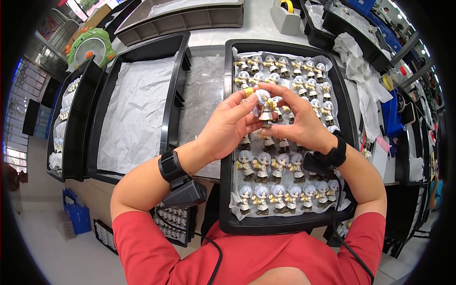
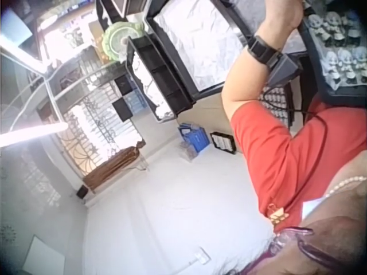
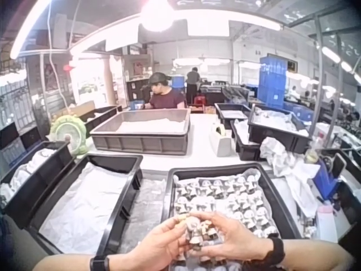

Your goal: The person is assembling electronic components, specifically attaching small pieces to larger metal and plastic assemblies and placing them into a tray.

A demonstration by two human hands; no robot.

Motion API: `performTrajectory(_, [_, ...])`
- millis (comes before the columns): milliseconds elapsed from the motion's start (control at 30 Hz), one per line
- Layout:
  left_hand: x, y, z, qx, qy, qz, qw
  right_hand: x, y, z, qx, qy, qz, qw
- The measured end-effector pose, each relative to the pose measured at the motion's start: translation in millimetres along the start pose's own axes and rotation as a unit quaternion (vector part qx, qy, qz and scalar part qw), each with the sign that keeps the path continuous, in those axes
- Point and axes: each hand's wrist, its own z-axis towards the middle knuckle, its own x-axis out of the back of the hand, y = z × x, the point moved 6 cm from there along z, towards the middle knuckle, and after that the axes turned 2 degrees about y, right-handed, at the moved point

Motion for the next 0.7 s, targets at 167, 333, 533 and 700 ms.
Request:
performTrajectory(167, [0.7, 0.4, -0.5, -0.006, 0.002, 0.001, 1.0, -0.6, -0.6, 0.8, -0.006, 0.0, 0.02, 1.0])
performTrajectory(333, [0.8, -0.3, -1.8, -0.008, 0.0, 0.042, 0.999, 0.2, 0.7, 1.5, -0.005, 0.01, 0.042, 0.999])
performTrajectory(533, [-3.9, 0.7, -2.9, 0.01, -0.014, 0.064, 0.998, -0.7, -3.9, 1.2, 0.025, 0.003, -0.035, 0.999])
performTrajectory(700, [-6.2, 1.7, -4.6, -0.002, -0.03, 0.068, 0.997, -0.4, -1.0, 2.1, 0.016, 0.002, -0.022, 1.0])
